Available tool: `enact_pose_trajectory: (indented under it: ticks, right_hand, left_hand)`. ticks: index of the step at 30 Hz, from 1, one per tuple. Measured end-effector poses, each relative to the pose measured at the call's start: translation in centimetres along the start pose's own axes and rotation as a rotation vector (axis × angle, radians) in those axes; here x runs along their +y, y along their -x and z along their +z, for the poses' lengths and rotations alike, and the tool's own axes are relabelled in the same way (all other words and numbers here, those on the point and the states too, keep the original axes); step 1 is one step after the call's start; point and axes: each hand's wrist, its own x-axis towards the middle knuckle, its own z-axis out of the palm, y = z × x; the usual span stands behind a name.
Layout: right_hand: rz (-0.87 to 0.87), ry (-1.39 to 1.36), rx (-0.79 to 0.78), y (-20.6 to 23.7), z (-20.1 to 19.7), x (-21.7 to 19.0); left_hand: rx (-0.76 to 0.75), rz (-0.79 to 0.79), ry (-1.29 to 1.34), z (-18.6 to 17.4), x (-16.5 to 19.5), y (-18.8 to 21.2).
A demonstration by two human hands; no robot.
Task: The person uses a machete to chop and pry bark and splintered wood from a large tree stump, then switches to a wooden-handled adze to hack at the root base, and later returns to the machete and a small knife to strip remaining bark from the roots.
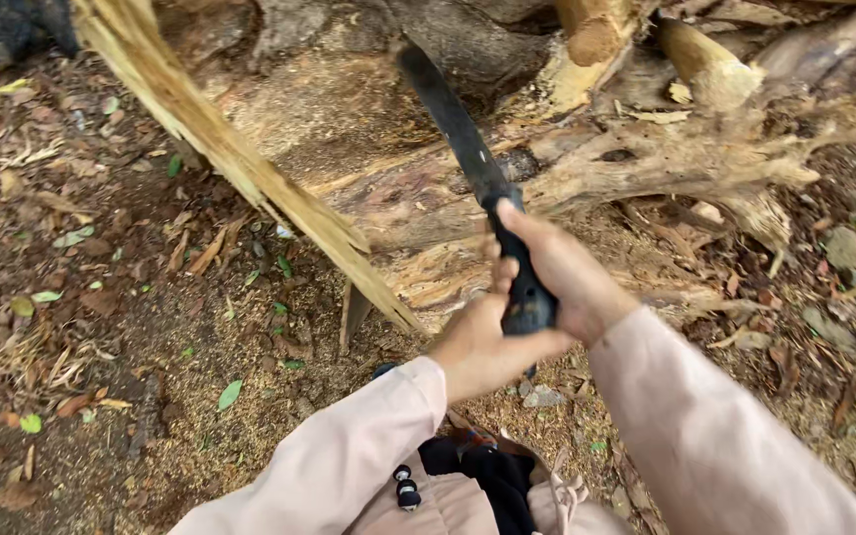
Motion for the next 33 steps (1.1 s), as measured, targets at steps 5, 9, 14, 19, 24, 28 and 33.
enact_pose_trajectory:
  ticks: [5,9,14,19,24,28,33]
  right_hand:
    - [-0.18,0.455,0.156,3.2,3.1,0.9]
    - [-0.448,0.807,0.216,0.0,5.5,-4.7]
    - [-0.568,1.039,0.245,-8.7,10.7,-11.2]
    - [-0.601,1.78,0.333,-10.7,13.6,-11.9]
    - [-0.219,1.552,0.18,-3.7,9.4,-9.5]
    - [-0.169,1.391,0.198,-1.9,6.9,-8.6]
    - [-0.388,1.59,0.458,-10.3,10.1,-10.5]
  left_hand:
    - [-0.074,-0.101,0.057,0.9,-5.4,6.7]
    - [0.05,-0.321,0.374,1.3,-9.0,10.3]
    - [0.134,-0.369,0.398,1.4,-11.4,12.4]
    - [0.192,-0.363,0.423,-0.8,-12.6,13.6]
    - [0.129,-0.397,0.371,-3.8,-12.1,12.9]
    - [-0.002,-0.37,0.189,-5.8,-10.3,11.3]
    - [-0.013,-0.239,0.074,-6.4,-8.3,9.5]
